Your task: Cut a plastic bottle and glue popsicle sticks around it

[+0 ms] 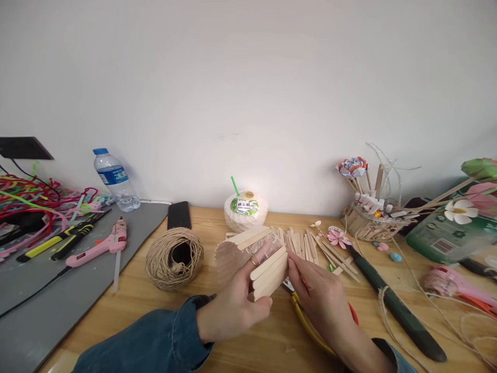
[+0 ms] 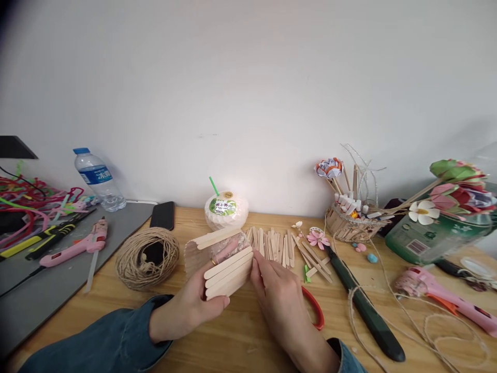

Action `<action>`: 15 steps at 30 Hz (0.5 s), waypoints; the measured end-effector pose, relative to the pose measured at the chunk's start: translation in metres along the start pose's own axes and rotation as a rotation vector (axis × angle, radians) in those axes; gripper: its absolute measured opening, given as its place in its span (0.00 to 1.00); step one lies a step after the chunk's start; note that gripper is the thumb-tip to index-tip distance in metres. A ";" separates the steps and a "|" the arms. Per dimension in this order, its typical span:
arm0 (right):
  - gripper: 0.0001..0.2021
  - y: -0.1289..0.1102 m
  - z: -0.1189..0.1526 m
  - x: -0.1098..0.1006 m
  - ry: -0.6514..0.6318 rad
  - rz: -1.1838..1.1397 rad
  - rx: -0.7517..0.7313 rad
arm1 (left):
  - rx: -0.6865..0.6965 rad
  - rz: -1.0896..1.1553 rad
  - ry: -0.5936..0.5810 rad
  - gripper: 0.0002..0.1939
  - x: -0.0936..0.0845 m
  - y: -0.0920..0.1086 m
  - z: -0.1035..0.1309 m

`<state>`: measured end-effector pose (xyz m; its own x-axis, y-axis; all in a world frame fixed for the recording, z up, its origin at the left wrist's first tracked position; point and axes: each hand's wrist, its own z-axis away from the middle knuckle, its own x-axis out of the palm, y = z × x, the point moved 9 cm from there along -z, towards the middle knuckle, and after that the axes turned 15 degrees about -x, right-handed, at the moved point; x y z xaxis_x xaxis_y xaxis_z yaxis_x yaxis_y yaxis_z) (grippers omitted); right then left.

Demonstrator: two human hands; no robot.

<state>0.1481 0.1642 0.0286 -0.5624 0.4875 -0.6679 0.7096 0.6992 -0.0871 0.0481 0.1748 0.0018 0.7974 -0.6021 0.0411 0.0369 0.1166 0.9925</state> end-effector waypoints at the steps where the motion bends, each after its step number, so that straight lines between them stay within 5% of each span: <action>1: 0.13 0.001 0.000 0.000 0.003 -0.003 0.010 | 0.009 -0.040 0.022 0.40 -0.002 0.001 0.000; 6: 0.16 0.020 0.005 0.010 -0.141 -0.163 0.209 | -0.116 -0.355 0.095 0.22 -0.032 0.006 -0.003; 9: 0.13 0.024 0.003 0.004 -0.107 -0.202 0.245 | -0.157 -0.632 0.113 0.16 -0.055 0.017 0.001; 12: 0.13 0.008 -0.004 0.004 -0.083 -0.234 0.098 | -0.030 -0.973 0.022 0.14 -0.049 0.027 0.010; 15: 0.22 -0.014 -0.006 0.024 -0.258 -0.348 -0.076 | 0.075 -1.236 -0.085 0.12 -0.027 0.022 0.018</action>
<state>0.1221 0.1688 0.0180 -0.6309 0.0761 -0.7722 0.4579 0.8399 -0.2913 0.0170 0.1797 0.0249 0.2103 -0.3254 -0.9219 0.6988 -0.6094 0.3746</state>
